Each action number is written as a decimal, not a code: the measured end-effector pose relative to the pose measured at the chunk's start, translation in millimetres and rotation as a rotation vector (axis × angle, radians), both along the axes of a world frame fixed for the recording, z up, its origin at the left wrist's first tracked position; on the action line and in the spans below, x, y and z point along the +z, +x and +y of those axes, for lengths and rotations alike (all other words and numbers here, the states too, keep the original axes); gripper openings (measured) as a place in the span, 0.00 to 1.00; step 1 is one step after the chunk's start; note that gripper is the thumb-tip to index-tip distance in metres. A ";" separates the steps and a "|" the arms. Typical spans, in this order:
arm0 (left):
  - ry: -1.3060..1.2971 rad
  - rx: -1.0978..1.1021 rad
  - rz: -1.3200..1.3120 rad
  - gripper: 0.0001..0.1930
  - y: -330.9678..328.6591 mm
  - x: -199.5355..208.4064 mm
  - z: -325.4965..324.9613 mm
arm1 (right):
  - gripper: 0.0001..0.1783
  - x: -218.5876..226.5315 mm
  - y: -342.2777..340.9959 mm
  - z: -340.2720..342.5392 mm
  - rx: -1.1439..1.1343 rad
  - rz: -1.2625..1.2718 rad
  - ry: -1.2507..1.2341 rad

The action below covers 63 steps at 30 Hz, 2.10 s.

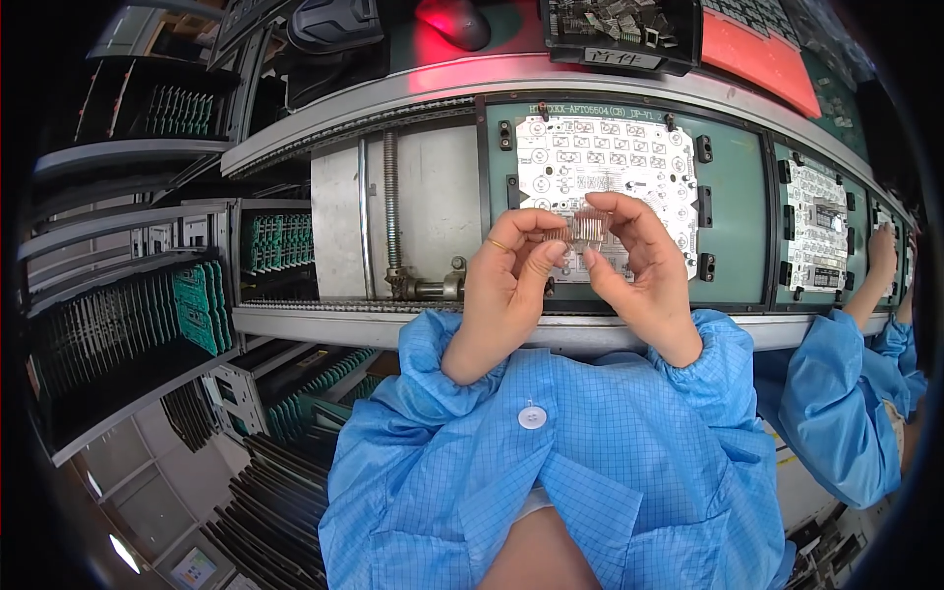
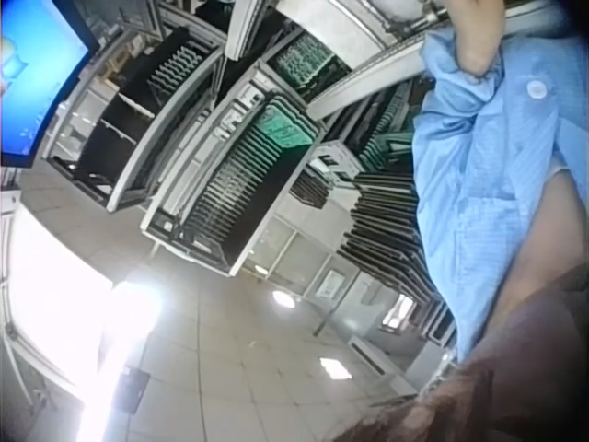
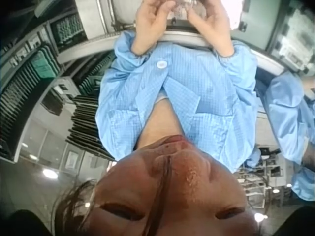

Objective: The person places circuit boards into fixtures on an assembly line, inserts metal components into the boards by hand, attaches display modules to the boards, and pushes the assembled fixtures along the conveyor track.

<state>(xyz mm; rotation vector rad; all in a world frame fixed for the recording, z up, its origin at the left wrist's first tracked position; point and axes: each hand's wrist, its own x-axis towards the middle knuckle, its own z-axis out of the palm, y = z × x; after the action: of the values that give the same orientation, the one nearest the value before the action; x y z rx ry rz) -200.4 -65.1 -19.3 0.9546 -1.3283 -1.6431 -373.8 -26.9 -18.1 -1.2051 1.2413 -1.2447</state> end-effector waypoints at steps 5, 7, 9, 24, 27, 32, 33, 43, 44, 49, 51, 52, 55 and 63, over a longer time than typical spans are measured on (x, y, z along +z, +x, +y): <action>0.077 -0.003 0.043 0.11 0.1 3.3 -2.4 | 0.27 0.5 3.8 -0.9 -0.022 -0.081 0.034; 0.214 -0.027 0.019 0.11 1.3 7.3 -4.6 | 0.26 -2.4 1.8 -1.6 -0.023 0.035 -0.057; 0.276 -0.050 0.065 0.11 3.3 3.8 -7.1 | 0.26 -1.0 1.5 -1.5 -0.032 0.040 -0.055; 0.319 -0.108 -0.083 0.22 -7.3 6.0 -4.9 | 0.21 -2.8 5.5 2.9 -0.120 0.011 -0.116; 0.363 -0.114 -0.078 0.25 -7.1 8.0 -5.9 | 0.20 -2.7 4.4 4.2 -0.093 -0.062 -0.036; 0.350 -0.080 -0.120 0.26 -8.8 6.8 -5.6 | 0.20 0.2 1.2 6.2 0.044 -0.378 0.133; 0.306 -0.032 -0.173 0.24 -11.1 7.7 -4.6 | 0.20 -0.7 1.8 6.5 0.021 -0.373 0.130; -0.662 0.048 -0.791 0.10 -7.5 -2.5 -10.4 | 0.22 -3.2 -6.3 9.3 -0.136 -0.313 0.106; -0.663 0.047 -0.791 0.10 -9.1 -1.3 -10.1 | 0.22 -3.0 -6.5 9.2 -0.137 -0.313 0.106; -0.149 -0.067 -0.239 0.12 -15.7 1.5 -10.0 | 0.27 -0.4 -6.1 10.1 -0.091 -0.411 0.052; 0.063 -0.133 -0.102 0.12 -14.7 8.8 -11.2 | 0.28 0.2 -9.0 11.3 -0.059 -0.431 0.065; 0.276 -0.196 0.036 0.12 -13.9 11.3 -12.0 | 0.28 0.4 -10.8 11.9 -0.026 -0.449 0.079; 0.222 -0.190 0.020 0.11 -10.1 9.4 -12.7 | 0.28 2.2 -13.3 12.2 -0.020 -0.403 0.117; 0.227 -0.154 0.035 0.09 -6.7 7.8 -10.4 | 0.17 4.5 -12.1 12.1 -0.109 -0.290 0.105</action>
<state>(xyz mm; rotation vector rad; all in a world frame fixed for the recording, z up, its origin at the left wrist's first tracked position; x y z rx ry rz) -207.1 -75.5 -11.5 0.9699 -1.2358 -1.9517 -386.0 -14.7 -13.6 -0.8558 1.1519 -1.3621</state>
